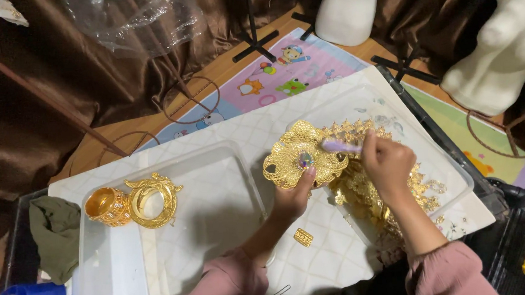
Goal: Cleaning an intricate gold bridal headpiece using a small brush
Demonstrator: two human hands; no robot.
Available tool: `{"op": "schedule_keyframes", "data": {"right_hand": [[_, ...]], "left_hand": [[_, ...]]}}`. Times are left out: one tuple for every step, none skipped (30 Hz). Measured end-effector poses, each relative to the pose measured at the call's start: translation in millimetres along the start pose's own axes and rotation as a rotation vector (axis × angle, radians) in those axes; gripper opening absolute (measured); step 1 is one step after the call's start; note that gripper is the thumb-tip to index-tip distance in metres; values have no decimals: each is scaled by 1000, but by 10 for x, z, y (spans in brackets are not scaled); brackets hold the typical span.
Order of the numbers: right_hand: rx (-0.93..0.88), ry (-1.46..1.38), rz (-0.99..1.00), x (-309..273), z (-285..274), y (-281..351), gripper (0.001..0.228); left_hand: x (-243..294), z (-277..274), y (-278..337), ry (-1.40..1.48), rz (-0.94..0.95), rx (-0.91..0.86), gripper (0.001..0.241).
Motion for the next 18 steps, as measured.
{"op": "schedule_keyframes", "data": {"right_hand": [[2, -1, -4, -27, -2, 0, 69], [-8, 55, -19, -59, 19, 1, 68], [-21, 111, -27, -76, 40, 43, 68], [-24, 112, -23, -156, -18, 34, 68], [-17, 105, 22, -199, -90, 0, 67], [-10, 98, 66, -245, -163, -32, 66], [-11, 99, 64, 12, -31, -65, 66], [-67, -101, 195, 382, 114, -114, 62], [-120, -303, 326, 747, 280, -153, 59], [-119, -303, 324, 618, 228, -132, 59], [-192, -395, 371, 519, 238, -101, 48], [-265, -486, 417, 413, 250, -65, 37], [-265, -486, 416, 395, 258, -43, 37], [-298, -466, 339, 309, 281, -23, 27], [-331, -447, 263, 221, 311, 10, 22], [-332, -448, 262, 125, 270, 44, 22], [-314, -459, 235, 8, 212, 80, 21], [-296, -470, 208, -108, 154, 118, 21]], "left_hand": [[55, 13, -46, 0, 4, 1, 21], [168, 61, -104, 48, 77, -24, 19], [287, 103, -119, 95, 142, -51, 20], [259, 99, -98, 94, 137, -51, 20], [220, 83, -93, 99, 127, -30, 20], [184, 67, -87, 103, 117, -8, 21], [59, 133, -72, 104, 118, -6, 21], [-93, 52, -44, 89, 95, 160, 41], [-244, -22, -3, 74, 72, 324, 63], [-277, -85, 6, 75, 75, 324, 63], [-330, -145, 22, 90, 56, 329, 57], [-384, -204, 39, 105, 38, 335, 50], [-290, -180, 4, 106, 40, 336, 50], [-226, -176, -16, 142, 15, 373, 50], [-159, -177, -30, 176, -9, 410, 50], [-108, -154, -72, 175, -8, 410, 50], [-94, -168, -82, 229, -39, 472, 47], [-83, -177, -90, 284, -71, 534, 44]]}}
Point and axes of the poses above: each hand's wrist, its own y-axis away from the middle knuckle, its own z-axis out of the palm, x = y × z, the point moved 9 cm from there along -y, towards the middle knuckle, and after that the axes turned 15 degrees about z, right-handed, at the moved point
